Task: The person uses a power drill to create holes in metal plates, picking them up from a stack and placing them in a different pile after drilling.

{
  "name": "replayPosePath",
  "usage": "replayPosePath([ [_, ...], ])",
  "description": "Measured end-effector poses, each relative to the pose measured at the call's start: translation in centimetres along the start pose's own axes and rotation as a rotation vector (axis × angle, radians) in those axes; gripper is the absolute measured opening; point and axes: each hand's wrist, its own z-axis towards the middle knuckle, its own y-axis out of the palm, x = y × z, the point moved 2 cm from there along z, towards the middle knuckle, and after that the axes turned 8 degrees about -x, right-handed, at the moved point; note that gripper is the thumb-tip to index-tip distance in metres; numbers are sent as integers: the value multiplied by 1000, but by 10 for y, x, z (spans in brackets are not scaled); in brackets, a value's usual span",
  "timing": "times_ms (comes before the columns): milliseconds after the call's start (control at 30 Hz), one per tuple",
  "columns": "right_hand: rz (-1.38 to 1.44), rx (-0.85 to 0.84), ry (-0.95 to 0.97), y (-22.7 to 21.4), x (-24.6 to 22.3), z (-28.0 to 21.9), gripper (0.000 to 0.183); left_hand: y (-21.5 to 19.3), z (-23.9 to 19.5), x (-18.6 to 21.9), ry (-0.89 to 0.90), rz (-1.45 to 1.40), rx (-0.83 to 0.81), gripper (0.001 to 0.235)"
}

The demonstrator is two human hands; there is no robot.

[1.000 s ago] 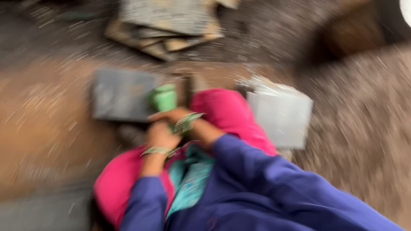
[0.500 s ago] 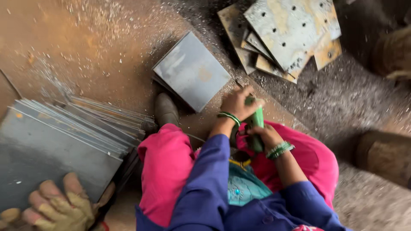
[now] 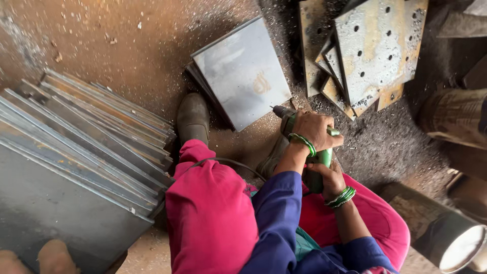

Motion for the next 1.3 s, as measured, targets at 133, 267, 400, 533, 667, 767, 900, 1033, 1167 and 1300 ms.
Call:
replayPosePath([
  [133,-63,98,87,-9,8,8,25,0,5,-1,-3,-37,-13,40],
  [267,-34,73,75,-25,18,13,18,-2,12,-2,8,-52,13,41],
  [400,-22,80,70,-26,17,18,22,-3,12,-5,-34,-59,-55,40],
  [533,-31,90,110,-21,12,17,24,-4,14,-6,-15,-69,-11,41],
  [667,-26,89,120,-22,11,17,26,1,15,-7,-43,-84,-45,42],
  [767,-17,79,111,-20,11,17,28,0,14,-7,-20,-76,-2,42],
  [900,-29,103,130,-21,11,18,28,0,15,-8,-17,-79,-8,41],
  [1033,-15,91,129,-22,11,20,26,-1,14,-8,-22,-90,-2,39],
  [1167,-21,99,143,-20,9,21,23,-3,15,-9,-20,-99,14,40],
  [1300,-57,76,157,-18,5,20,21,-4,17,-13,-24,-107,7,43],
])
